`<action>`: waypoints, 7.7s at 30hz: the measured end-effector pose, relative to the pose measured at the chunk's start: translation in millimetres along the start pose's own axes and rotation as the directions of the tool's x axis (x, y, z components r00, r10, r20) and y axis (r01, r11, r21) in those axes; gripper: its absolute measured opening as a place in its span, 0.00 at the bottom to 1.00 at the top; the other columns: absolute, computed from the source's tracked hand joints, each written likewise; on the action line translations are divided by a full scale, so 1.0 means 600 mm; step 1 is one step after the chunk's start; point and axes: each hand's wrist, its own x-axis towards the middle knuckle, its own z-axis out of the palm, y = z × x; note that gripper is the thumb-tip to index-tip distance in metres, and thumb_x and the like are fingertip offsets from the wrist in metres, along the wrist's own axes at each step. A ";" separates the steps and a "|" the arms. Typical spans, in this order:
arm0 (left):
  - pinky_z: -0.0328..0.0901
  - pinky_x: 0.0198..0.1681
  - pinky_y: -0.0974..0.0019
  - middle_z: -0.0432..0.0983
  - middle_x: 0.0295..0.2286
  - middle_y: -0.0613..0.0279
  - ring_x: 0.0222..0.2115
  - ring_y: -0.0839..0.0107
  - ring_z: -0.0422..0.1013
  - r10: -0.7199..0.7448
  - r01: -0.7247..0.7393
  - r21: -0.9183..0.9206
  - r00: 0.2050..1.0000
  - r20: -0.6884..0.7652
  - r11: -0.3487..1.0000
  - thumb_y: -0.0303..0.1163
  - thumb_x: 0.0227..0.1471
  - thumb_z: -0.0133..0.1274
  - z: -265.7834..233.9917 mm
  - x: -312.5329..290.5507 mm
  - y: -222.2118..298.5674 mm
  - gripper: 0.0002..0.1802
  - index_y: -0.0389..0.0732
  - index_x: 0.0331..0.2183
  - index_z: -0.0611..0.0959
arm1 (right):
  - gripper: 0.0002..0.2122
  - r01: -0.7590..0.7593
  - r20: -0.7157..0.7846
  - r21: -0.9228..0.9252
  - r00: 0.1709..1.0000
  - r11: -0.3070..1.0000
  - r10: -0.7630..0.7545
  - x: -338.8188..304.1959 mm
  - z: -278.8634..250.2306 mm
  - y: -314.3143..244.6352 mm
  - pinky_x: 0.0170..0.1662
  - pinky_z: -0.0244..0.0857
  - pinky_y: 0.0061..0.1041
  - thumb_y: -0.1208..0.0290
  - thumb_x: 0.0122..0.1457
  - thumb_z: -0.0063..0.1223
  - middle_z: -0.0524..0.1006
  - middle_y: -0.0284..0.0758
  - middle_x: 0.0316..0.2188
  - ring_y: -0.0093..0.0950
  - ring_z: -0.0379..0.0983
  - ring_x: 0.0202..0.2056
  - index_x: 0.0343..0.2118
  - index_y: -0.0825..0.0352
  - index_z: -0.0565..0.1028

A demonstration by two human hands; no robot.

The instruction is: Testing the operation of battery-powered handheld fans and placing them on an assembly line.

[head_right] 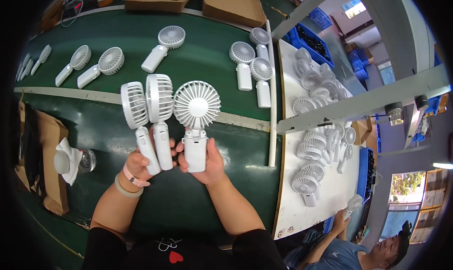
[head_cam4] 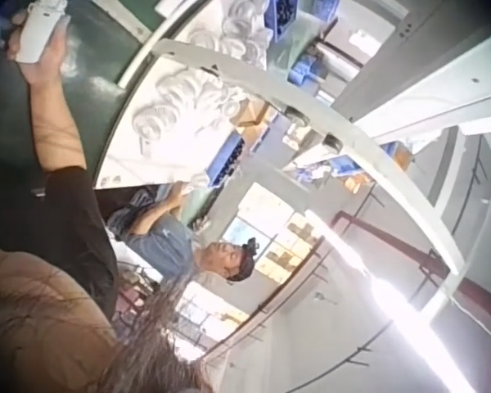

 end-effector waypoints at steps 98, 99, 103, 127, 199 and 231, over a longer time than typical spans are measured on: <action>0.68 0.32 0.62 0.70 0.39 0.48 0.33 0.64 0.71 0.126 -0.030 0.351 0.959 -0.253 0.936 0.36 0.52 0.36 0.132 -0.071 -0.048 0.23 0.37 0.49 0.64 | 0.16 0.667 -0.608 -0.518 0.152 0.535 -0.779 -0.471 -0.043 -0.353 0.44 0.63 0.38 0.58 0.56 0.47 0.72 0.34 0.40 0.34 0.68 0.42 0.43 0.63 0.67; 0.68 0.32 0.62 0.70 0.38 0.47 0.32 0.63 0.71 0.157 -0.063 0.374 0.961 -0.228 0.925 0.36 0.51 0.35 0.128 -0.076 -0.045 0.23 0.37 0.47 0.65 | 0.16 0.663 -0.674 -0.502 0.102 0.556 -0.731 -0.485 -0.061 -0.377 0.44 0.63 0.38 0.59 0.56 0.48 0.72 0.35 0.41 0.34 0.68 0.42 0.43 0.63 0.67; 0.68 0.28 0.66 0.71 0.34 0.50 0.27 0.65 0.71 0.248 -0.142 0.425 0.946 -0.207 0.894 0.40 0.52 0.36 0.122 -0.096 -0.039 0.20 0.40 0.45 0.63 | 0.18 0.584 -0.765 -0.504 0.041 0.637 -0.643 -0.506 -0.101 -0.416 0.43 0.64 0.34 0.61 0.55 0.49 0.70 0.36 0.42 0.34 0.66 0.44 0.44 0.66 0.67; 0.68 0.28 0.67 0.72 0.29 0.54 0.25 0.69 0.71 0.673 -0.286 0.720 0.663 -0.327 0.632 0.28 0.53 0.43 0.162 -0.312 0.086 0.13 0.37 0.42 0.64 | 0.06 0.353 0.355 -0.934 0.933 -0.049 -0.062 0.008 0.268 0.157 0.36 0.65 0.23 0.80 0.50 0.49 0.75 0.38 0.28 0.31 0.72 0.31 0.32 0.69 0.74; 0.61 0.35 0.68 0.69 0.32 0.54 0.31 0.69 0.65 0.781 0.089 0.993 0.615 -0.111 0.072 0.31 0.57 0.31 0.159 -0.339 0.108 0.15 0.32 0.42 0.65 | 0.07 0.128 0.162 -0.981 0.951 0.144 0.263 0.066 0.333 0.216 0.19 0.57 0.21 0.77 0.51 0.50 0.67 0.33 0.13 0.22 0.63 0.15 0.33 0.73 0.69; 0.61 0.37 0.66 0.70 0.32 0.49 0.32 0.61 0.69 0.786 0.087 0.996 0.618 -0.028 -0.033 0.30 0.56 0.32 0.156 -0.336 0.100 0.15 0.32 0.42 0.65 | 0.05 -0.321 -0.114 -0.843 0.891 0.431 0.440 0.068 0.310 0.217 0.17 0.55 0.13 0.76 0.53 0.47 0.66 0.26 0.13 0.13 0.61 0.14 0.22 0.68 0.67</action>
